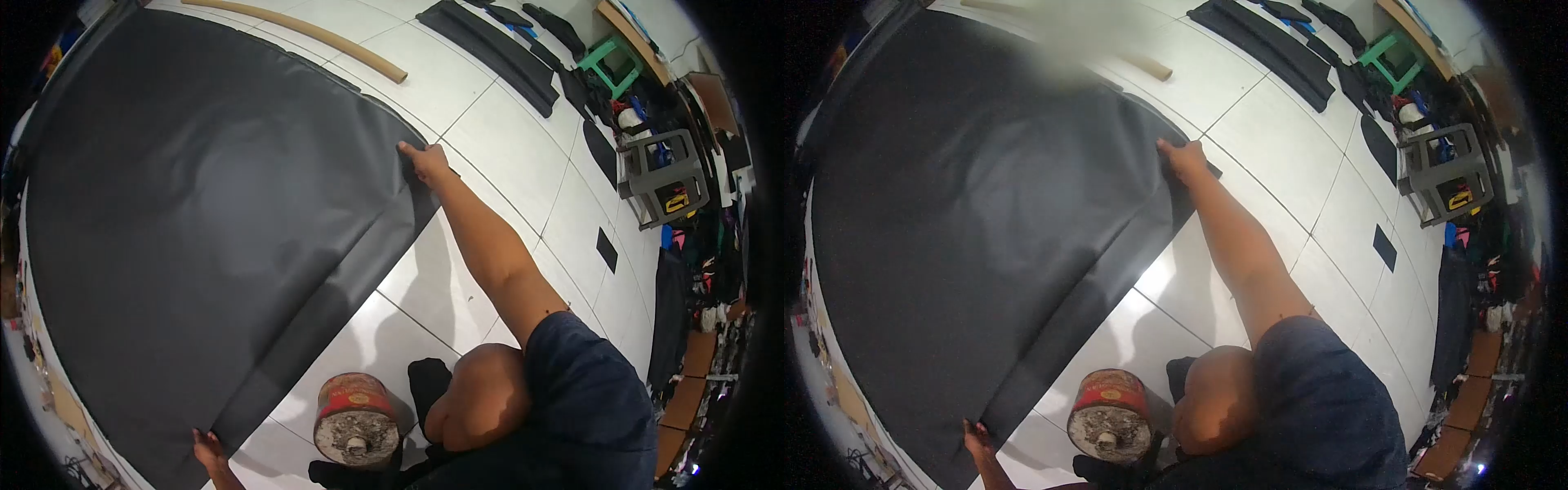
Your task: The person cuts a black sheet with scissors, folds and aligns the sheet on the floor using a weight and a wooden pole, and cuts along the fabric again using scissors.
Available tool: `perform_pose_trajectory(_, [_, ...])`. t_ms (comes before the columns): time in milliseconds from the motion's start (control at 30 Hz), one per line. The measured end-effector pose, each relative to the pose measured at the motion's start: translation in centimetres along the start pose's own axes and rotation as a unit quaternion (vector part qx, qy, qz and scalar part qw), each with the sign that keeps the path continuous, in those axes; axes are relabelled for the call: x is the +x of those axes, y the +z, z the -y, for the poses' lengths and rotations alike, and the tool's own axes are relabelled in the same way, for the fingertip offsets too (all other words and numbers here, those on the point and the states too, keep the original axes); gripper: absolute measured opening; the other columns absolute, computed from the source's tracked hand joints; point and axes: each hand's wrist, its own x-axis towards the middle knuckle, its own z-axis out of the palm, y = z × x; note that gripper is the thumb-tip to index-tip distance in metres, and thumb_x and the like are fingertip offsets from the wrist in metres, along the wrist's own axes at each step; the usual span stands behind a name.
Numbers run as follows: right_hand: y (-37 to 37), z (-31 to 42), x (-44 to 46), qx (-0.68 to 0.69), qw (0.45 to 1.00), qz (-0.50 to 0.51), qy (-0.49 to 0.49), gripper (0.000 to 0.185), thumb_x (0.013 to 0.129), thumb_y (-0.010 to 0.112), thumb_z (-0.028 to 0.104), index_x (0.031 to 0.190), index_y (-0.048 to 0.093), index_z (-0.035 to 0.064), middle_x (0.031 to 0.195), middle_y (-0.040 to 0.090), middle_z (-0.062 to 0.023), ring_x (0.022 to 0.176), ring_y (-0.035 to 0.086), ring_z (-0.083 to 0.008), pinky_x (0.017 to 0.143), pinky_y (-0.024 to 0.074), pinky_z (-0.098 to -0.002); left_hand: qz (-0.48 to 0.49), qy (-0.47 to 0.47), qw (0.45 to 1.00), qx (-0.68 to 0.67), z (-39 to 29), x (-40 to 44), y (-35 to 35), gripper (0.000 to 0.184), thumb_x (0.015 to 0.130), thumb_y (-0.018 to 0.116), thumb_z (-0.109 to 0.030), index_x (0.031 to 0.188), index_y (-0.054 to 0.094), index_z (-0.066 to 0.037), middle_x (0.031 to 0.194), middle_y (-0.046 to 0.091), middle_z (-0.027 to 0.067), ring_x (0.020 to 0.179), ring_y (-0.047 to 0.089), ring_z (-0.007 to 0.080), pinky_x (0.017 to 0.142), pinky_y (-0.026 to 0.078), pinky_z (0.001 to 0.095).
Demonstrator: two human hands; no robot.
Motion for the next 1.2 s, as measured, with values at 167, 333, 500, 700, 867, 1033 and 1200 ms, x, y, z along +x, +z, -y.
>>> perform_pose_trajectory(167, [-1.8,-1.0,-2.8,-0.187,0.967,-0.158,-0.063,0.101,0.063,0.080,0.059,0.133,0.043,-0.0036,0.121,0.054,-0.0255,0.106,0.060,-0.0361,0.087,0.0513,-0.0413,0.002,0.005,0.998,0.069,1.2,-2.9,-1.0,0.015,0.095,0.059,-0.021,0.096,0.057,-0.005,0.075,0.054,0.0022,0.064,0.052,0.0130,0.054,0.044,0.0245])
perform_pose_trajectory(333, [-5.7,-3.1,-2.9,-0.205,0.956,-0.206,-0.044,0.088,0.068,0.078,0.055,0.132,0.047,0.0037,0.134,0.044,-0.0266,0.118,0.052,-0.0397,0.096,0.0471,-0.0457,-0.043,-0.004,0.996,0.077,2.2,-6.0,-0.7,0.015,0.096,0.056,-0.021,0.092,0.056,-0.006,0.075,0.049,0.0008,0.063,0.049,0.0133,0.053,0.041,0.0255])
perform_pose_trajectory(500, [-8.9,-8.1,0.4,-0.220,0.940,-0.241,-0.099,0.061,0.079,0.071,0.041,0.124,0.055,0.0024,0.115,0.059,-0.0248,0.107,0.060,-0.0374,0.090,0.0500,-0.0428,-0.047,-0.030,0.996,0.071,3.2,-5.9,-1.4,0.017,0.095,0.058,-0.021,0.094,0.054,-0.004,0.073,0.051,0.0019,0.063,0.051,0.0126,0.053,0.045,0.0253])
perform_pose_trajectory(700, [-8.5,-5.8,-1.2,-0.171,0.951,-0.209,-0.153,0.060,0.077,0.071,0.049,0.112,0.063,0.0000,0.101,0.067,-0.0210,0.096,0.065,-0.0312,0.083,0.0504,-0.0392,0.015,-0.022,0.998,0.049,4.3,-3.1,-3.6,0.020,0.095,0.056,-0.024,0.095,0.053,-0.005,0.072,0.053,0.0041,0.061,0.054,0.0156,0.051,0.049,0.0271])
perform_pose_trajectory(867, [-6.0,-4.2,-1.9,-0.177,0.961,-0.085,-0.195,0.067,0.074,0.073,0.056,0.108,0.063,-0.0010,0.101,0.067,-0.0201,0.092,0.066,-0.0285,0.081,0.0503,-0.0365,-0.010,-0.025,0.999,0.028,4.4,-3.9,-3.4,0.020,0.095,0.056,-0.023,0.098,0.052,-0.004,0.071,0.053,0.0049,0.057,0.053,0.0163,0.048,0.048,0.0268])
perform_pose_trajectory(1033, [-6.3,-3.8,-1.5,-0.050,0.983,-0.065,-0.167,0.053,0.072,0.078,0.038,0.104,0.063,-0.0014,0.099,0.066,-0.0189,0.087,0.065,-0.0289,0.078,0.0503,-0.0365,0.000,-0.015,1.000,0.013,4.1,-4.9,-2.6,0.020,0.094,0.057,-0.023,0.095,0.053,-0.003,0.070,0.051,0.0056,0.057,0.052,0.0160,0.047,0.045,0.0267])
perform_pose_trajectory(1200, [-7.2,-6.2,1.1,-0.173,0.971,-0.058,-0.153,0.034,0.071,0.080,0.024,0.090,0.064,0.0011,0.083,0.066,-0.0103,0.074,0.061,-0.0191,0.068,0.0486,-0.0332,-0.019,0.026,0.998,0.059,4.1,-2.9,-3.6,0.018,0.092,0.056,-0.021,0.088,0.054,-0.003,0.073,0.049,0.0043,0.058,0.049,0.0145,0.049,0.043,0.0253])
